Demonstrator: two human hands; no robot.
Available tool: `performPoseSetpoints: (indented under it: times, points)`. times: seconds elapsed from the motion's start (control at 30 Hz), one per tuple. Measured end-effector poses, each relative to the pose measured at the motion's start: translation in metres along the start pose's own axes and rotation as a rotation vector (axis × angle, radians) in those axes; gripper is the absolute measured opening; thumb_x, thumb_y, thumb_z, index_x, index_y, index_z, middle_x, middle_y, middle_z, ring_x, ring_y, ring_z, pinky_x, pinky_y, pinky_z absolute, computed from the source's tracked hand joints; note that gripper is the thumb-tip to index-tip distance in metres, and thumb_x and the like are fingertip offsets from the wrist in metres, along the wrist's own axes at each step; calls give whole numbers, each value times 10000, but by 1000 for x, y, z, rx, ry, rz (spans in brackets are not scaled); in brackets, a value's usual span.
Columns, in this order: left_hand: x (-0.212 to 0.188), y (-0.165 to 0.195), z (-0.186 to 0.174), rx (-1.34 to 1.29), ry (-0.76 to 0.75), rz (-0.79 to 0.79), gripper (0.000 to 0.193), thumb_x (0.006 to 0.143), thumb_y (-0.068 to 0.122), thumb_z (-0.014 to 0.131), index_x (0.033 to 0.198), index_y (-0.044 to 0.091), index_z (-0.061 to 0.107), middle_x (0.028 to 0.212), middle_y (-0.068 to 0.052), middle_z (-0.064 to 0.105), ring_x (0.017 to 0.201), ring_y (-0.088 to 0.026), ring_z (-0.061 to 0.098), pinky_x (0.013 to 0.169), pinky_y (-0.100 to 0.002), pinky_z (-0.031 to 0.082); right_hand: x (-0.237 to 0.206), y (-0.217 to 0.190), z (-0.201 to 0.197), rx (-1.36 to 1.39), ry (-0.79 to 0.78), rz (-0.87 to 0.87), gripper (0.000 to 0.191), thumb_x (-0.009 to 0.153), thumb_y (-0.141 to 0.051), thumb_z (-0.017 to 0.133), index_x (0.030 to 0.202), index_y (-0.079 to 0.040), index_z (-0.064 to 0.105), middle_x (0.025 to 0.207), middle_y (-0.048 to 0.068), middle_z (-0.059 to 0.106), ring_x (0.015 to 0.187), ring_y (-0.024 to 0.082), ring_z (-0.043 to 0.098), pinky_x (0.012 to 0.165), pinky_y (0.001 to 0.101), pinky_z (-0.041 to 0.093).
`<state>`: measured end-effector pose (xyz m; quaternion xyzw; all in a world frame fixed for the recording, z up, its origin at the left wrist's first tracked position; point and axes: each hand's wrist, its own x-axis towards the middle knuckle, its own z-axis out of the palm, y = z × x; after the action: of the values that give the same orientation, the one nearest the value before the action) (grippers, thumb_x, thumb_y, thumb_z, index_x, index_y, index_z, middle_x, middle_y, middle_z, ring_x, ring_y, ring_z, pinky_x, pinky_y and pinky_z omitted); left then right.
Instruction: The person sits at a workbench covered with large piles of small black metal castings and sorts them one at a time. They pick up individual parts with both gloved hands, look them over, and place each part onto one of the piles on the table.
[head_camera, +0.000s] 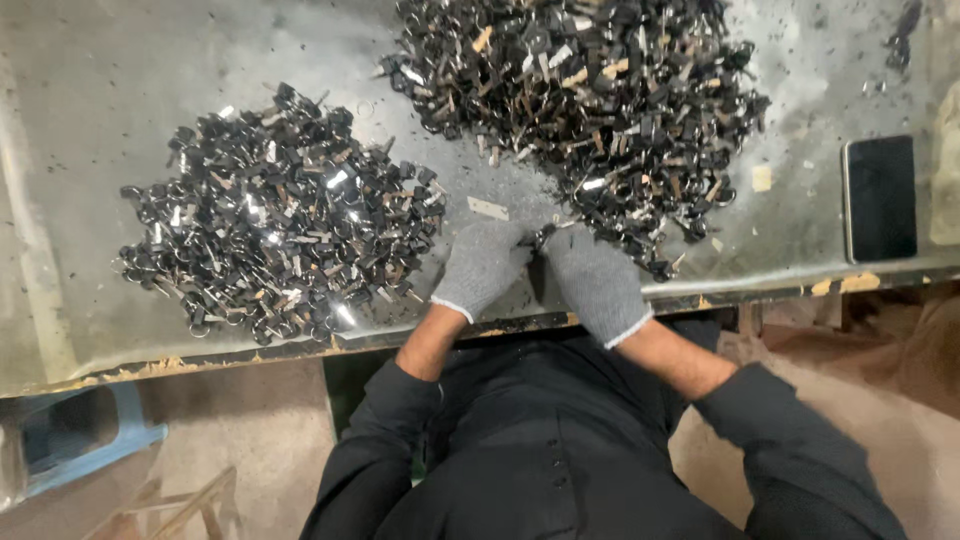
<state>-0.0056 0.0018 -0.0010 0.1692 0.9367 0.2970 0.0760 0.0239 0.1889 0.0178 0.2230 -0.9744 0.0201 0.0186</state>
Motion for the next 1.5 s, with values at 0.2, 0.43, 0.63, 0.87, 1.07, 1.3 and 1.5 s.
performPoseSetpoints:
  times: [0.2, 0.43, 0.63, 0.87, 1.07, 1.3, 1.5]
  points:
    - [-5, -3, 4, -60, -22, 28, 364, 836, 164, 656, 1179, 71, 736, 818, -211, 695, 828, -421, 671, 751, -537, 511, -4, -14, 12, 115, -182, 184, 178, 1090, -144, 539, 1100, 24, 596, 860, 181, 726, 716, 286, 760, 553, 395, 609]
    - [-16, 8, 4, -86, 103, 21, 248, 831, 143, 695, 1057, 39, 695, 912, -175, 714, 907, -398, 681, 785, -519, 515, 12, 25, 3, 685, -567, 171, 320, 1011, -239, 565, 1173, 37, 559, 908, 268, 712, 809, 446, 724, 766, 536, 571]
    - [-22, 2, 18, -23, 221, 120, 208, 815, 119, 706, 1016, 64, 697, 922, -138, 712, 905, -357, 687, 808, -480, 516, -6, -2, 6, 506, -404, 259, 280, 1031, -240, 522, 1169, 1, 555, 821, 188, 722, 763, 363, 759, 680, 473, 617]
    - [-25, 4, 19, 23, 250, 163, 205, 804, 76, 700, 1009, 65, 699, 914, -134, 690, 894, -346, 667, 786, -470, 516, -4, -5, 6, 510, -381, 213, 298, 984, -225, 568, 1155, 18, 550, 787, 226, 712, 730, 419, 729, 640, 525, 588]
    - [-28, 9, 14, 4, 211, 135, 263, 819, 33, 669, 1081, 51, 676, 940, -149, 677, 933, -364, 659, 827, -471, 513, 1, 1, 0, 543, -324, 258, 299, 974, -266, 587, 1075, 15, 569, 795, 260, 712, 750, 463, 707, 680, 562, 563]
    - [-33, 5, 13, -166, 360, 174, 429, 819, 13, 621, 1247, 41, 644, 1096, -163, 713, 1002, -360, 673, 881, -474, 520, -12, -16, -2, 245, 3, 29, 182, 950, -114, 542, 1079, 7, 582, 889, 196, 721, 679, 331, 741, 532, 428, 582]
    - [-36, 5, 17, -151, 318, 155, 379, 810, 12, 644, 1184, 67, 665, 992, -127, 706, 937, -350, 671, 849, -482, 520, 1, -6, 5, 490, -417, 124, 290, 1009, -257, 575, 1133, 2, 534, 823, 196, 723, 710, 368, 732, 632, 491, 583]
